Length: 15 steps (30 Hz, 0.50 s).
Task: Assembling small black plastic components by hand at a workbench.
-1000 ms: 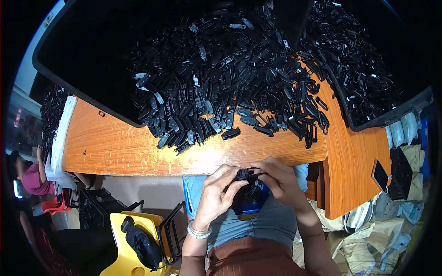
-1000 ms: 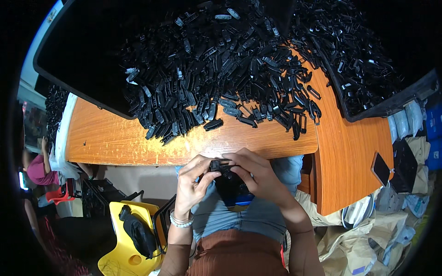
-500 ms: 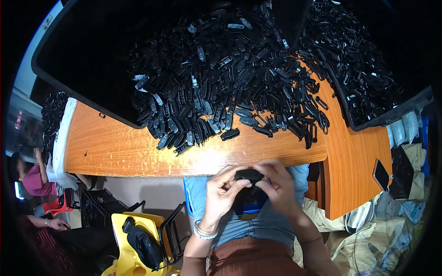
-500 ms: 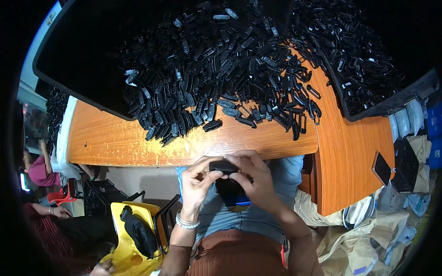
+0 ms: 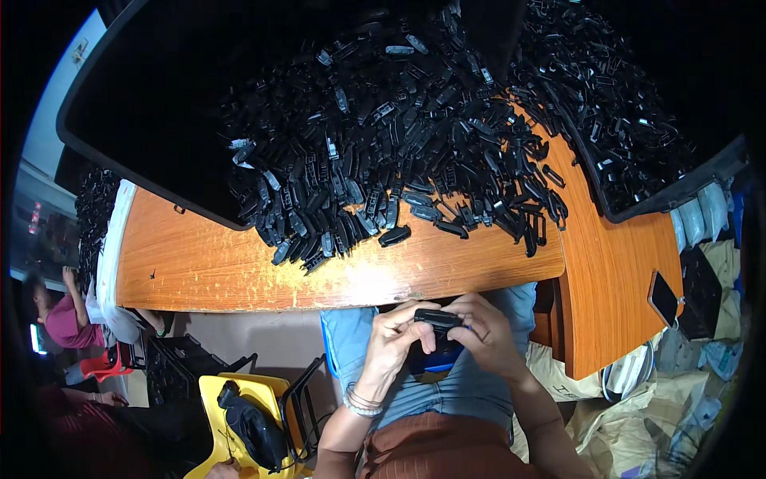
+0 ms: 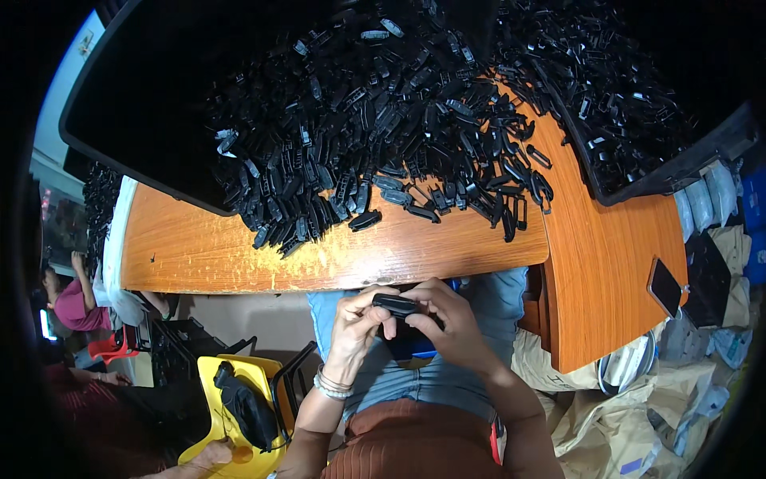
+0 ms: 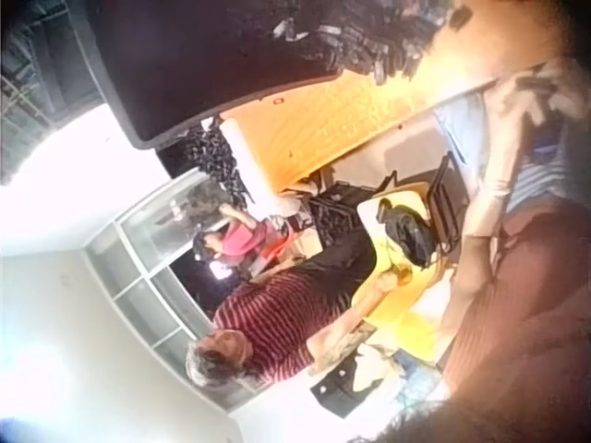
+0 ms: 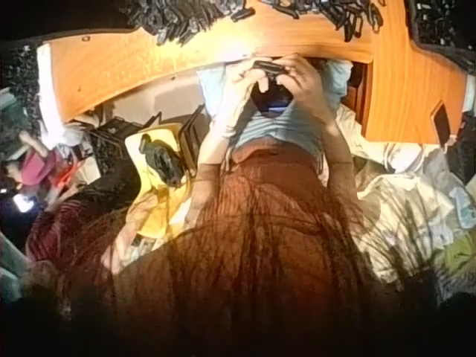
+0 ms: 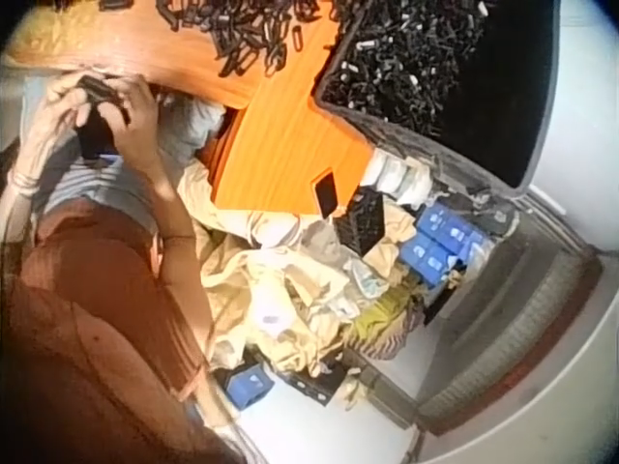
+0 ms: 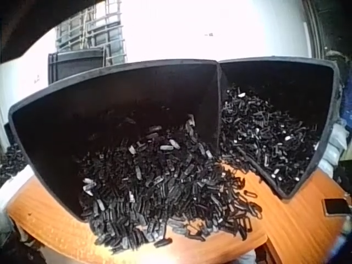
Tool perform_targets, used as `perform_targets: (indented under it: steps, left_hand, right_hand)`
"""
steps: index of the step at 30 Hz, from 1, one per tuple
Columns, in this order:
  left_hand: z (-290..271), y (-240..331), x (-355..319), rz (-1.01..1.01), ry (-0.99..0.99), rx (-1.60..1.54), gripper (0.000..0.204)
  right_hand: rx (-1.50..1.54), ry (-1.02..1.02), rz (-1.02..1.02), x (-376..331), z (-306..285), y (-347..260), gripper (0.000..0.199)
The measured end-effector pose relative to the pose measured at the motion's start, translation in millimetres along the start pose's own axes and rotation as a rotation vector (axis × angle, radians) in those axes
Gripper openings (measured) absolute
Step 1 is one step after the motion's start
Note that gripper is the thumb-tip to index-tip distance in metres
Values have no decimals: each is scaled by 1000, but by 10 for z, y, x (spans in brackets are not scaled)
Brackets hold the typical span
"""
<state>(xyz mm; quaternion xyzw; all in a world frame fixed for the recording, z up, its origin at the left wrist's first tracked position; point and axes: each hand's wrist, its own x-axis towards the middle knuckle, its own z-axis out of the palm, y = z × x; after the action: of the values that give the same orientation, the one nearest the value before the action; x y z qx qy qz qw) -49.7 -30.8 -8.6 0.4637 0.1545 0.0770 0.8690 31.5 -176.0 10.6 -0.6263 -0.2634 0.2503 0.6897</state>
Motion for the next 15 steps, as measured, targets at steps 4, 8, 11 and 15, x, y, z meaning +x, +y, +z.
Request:
perform_targets:
  steps: [4, 8, 11, 15]
  left_hand:
    - [-57, -28, -14, 37, -80, 19, 26]
    - [-22, -42, -54, -6, -96, 96, 23]
    - [-93, -105, -19, -55, -193, 287, 23]
    - [-127, 126, 95, 177, -256, 823, 24]
  right_hand:
    - [-2, -18, 14, -19, -51, 0, 18]
    - [125, -10, 55, -75, -116, 222, 21]
    - [5, -166, 138, -119, -335, 273, 20]
    - [-277, -222, 21, -122, -477, 291, 17]
